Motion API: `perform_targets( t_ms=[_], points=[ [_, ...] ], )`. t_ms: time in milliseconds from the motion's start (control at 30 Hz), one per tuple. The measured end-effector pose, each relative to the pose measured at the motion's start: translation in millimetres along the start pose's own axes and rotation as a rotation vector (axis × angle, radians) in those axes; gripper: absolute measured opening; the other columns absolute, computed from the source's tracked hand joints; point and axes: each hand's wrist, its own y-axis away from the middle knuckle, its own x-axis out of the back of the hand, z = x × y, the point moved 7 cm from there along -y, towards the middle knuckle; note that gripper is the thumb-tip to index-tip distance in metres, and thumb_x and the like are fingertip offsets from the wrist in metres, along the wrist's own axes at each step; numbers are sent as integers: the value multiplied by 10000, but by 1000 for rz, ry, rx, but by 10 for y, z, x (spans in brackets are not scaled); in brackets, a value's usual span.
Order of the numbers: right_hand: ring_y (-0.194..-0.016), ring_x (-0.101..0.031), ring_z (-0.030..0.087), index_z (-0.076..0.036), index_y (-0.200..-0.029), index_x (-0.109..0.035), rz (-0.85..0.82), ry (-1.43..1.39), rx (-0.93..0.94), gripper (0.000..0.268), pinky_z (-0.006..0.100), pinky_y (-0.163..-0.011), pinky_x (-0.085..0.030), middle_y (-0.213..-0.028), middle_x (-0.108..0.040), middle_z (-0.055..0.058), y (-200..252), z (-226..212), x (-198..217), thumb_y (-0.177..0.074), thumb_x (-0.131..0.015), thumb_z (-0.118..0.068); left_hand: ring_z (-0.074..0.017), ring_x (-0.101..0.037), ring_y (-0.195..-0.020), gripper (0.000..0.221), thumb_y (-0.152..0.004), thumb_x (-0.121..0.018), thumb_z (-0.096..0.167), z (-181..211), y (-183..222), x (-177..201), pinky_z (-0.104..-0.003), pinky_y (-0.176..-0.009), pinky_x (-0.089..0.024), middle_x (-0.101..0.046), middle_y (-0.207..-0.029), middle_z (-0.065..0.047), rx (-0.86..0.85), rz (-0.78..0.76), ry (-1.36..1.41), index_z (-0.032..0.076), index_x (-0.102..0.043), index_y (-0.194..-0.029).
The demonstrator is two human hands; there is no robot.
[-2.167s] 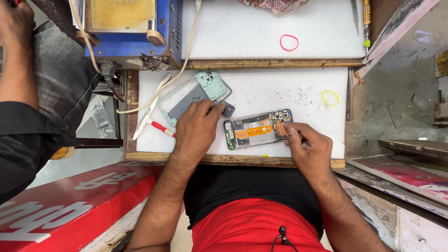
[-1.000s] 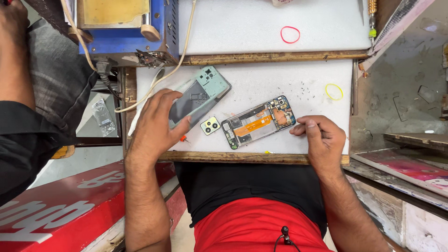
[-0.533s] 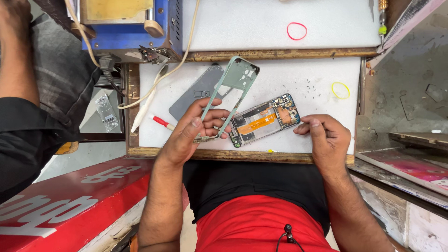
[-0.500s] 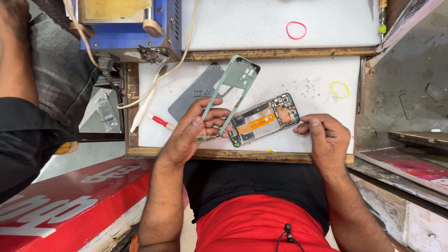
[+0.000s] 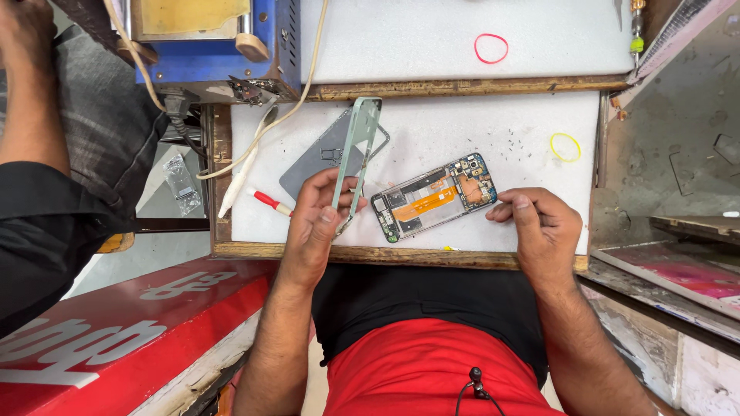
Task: The person uses a red-handled screwdriver to remove screws from a light green smartphone back cover, then separates the back cover from the phone body. They wipe the internal components with a cloth, place the camera module on the table, and reattach the back cover to the phone body.
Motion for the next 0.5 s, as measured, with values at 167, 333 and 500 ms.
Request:
perform_targets(
  t_ms=[167, 333, 500],
  points=[
    [-854, -716, 195, 69, -1086, -683, 10, -18, 16, 269, 320, -824, -598, -864, -705, 121, 17, -19, 17, -1134, -554, -162, -319, -565, -1399, 726, -995, -733, 394, 87, 23, -256, -458, -1241, -430, -573, -1464, -192, -97, -90, -170, 19, -417, -1531],
    [-929, -702, 202, 66, -1138, -654, 132, -97, 58, 262, 344, -897, -597, -989, -712, 143, 22, 4, 102, -1147, -561, -178, -377, -500, -1435, 773, -842, -877, 270, 135, 6, -630, -469, -1201, -444, -489, -1515, -204, -365, -161, -912, 118, -457, -1473],
    [-949, -706, 211, 54, -1157, -637, 205, -163, 87, 240, 360, -903, -611, -1065, -712, 156, 28, 31, 165, -1146, -553, -170, -426, -426, -1451, 801, -835, -868, 311, 77, -61, -790, -615, -1224, -338, -459, -1494, -199, -525, -233, -1115, 136, -420, -1475]
  ],
)
